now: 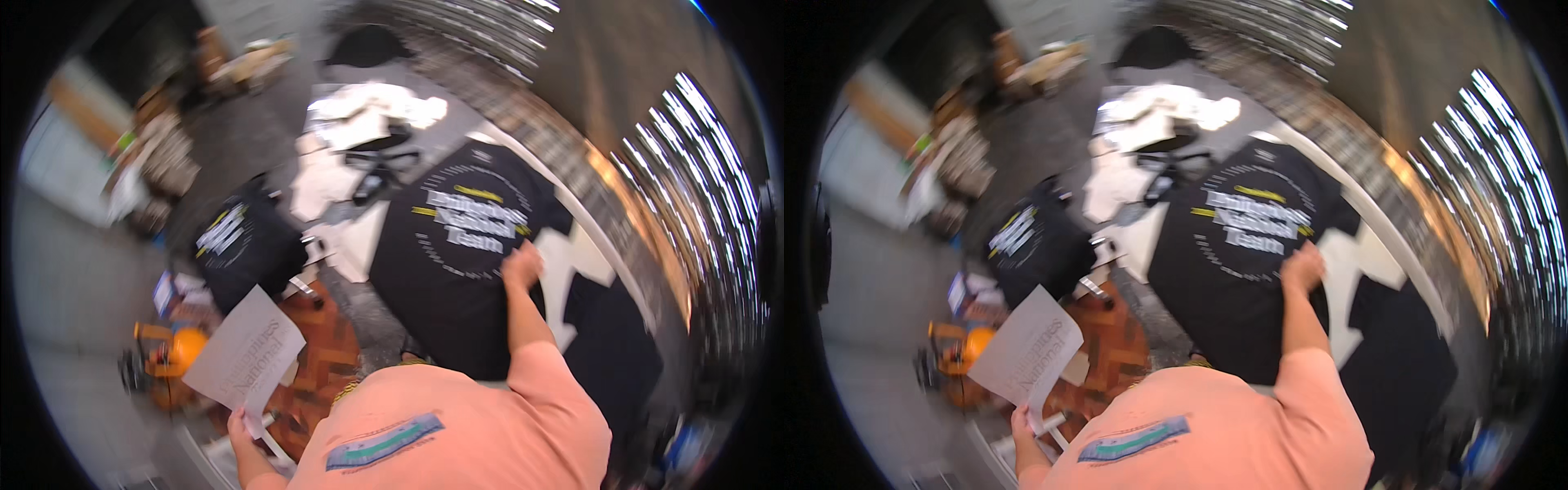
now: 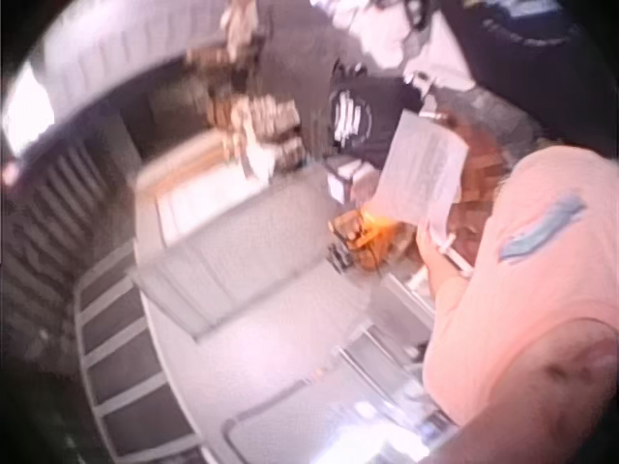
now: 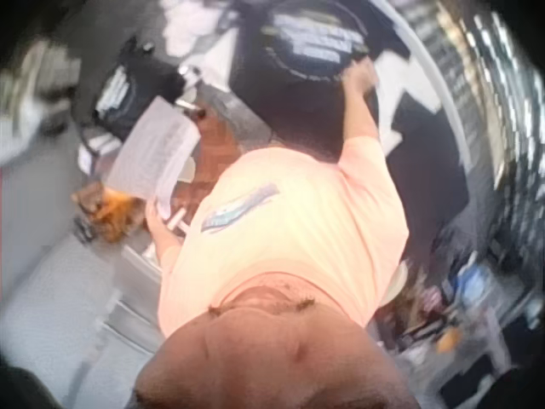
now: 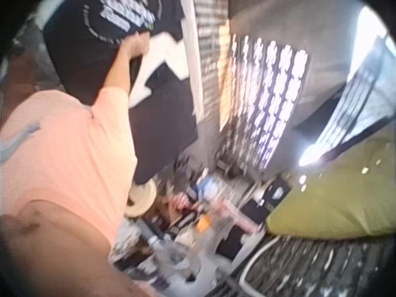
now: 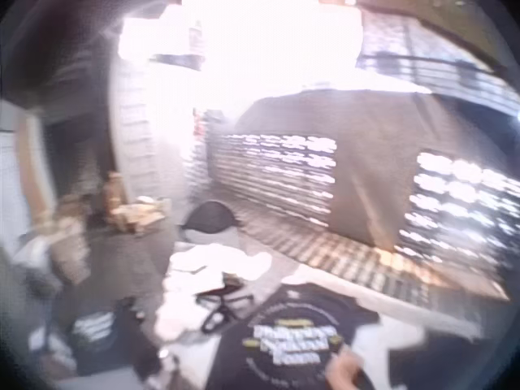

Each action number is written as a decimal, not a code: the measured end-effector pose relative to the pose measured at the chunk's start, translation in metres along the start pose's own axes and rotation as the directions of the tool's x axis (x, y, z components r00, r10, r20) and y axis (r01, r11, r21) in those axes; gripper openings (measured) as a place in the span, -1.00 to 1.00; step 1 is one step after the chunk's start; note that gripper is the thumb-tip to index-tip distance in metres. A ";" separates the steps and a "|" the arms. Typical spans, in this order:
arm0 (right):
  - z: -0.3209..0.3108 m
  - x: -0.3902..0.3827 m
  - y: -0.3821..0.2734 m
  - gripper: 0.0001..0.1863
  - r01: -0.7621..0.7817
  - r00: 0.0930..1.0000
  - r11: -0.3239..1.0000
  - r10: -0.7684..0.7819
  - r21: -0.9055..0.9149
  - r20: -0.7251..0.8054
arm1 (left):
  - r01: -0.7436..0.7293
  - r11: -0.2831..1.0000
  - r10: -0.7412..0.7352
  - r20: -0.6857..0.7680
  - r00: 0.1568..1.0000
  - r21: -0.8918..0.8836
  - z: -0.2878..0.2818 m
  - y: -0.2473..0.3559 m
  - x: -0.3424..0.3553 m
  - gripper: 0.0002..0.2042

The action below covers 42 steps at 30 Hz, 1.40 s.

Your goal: The person places black t-shirts onto a heat press machine, aligns printed transfer sheets on the shirts, and operates the press to apply the designs. The person then removes the finished shirts and stacks them on a nearby table.

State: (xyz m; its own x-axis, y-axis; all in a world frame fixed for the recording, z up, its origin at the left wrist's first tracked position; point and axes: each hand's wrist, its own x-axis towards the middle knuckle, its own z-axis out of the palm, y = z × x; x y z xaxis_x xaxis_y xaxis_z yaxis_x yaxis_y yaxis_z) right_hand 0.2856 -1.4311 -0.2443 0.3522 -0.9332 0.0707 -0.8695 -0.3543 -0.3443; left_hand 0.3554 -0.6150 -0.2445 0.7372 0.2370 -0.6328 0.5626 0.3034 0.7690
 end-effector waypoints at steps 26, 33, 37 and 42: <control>0.051 -0.410 -0.295 -0.60 0.293 0.385 0.750 -0.661 0.593 0.644 | -0.982 -0.190 -0.747 -0.649 0.141 0.006 -0.219 -0.537 -0.390 -0.68; 0.078 -0.484 -0.299 -0.60 0.276 0.073 0.726 -0.669 0.629 0.740 | -0.864 -0.171 -0.778 -0.474 0.413 -0.473 -0.241 -0.451 -0.427 -0.64; 0.046 -0.583 -0.272 -0.56 0.088 -0.287 0.797 -0.555 0.598 0.781 | 0.063 0.989 -0.145 -0.870 0.472 -0.130 -0.240 -0.478 -0.347 -0.64; -0.035 -0.678 -0.213 -0.59 0.318 -0.761 0.119 -0.559 0.940 0.329 | -0.209 0.946 0.324 -0.756 0.568 0.248 -0.206 -0.259 -0.257 -0.57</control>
State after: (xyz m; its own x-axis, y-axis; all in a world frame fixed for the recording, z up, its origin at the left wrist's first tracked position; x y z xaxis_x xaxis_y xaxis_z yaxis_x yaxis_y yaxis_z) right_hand 0.2201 -0.7253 -0.1858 0.3316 0.9282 -0.1690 0.3343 -0.2831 -0.8990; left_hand -0.0564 -0.5640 -0.2996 0.3180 0.9311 -0.1787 0.4710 0.0084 0.8821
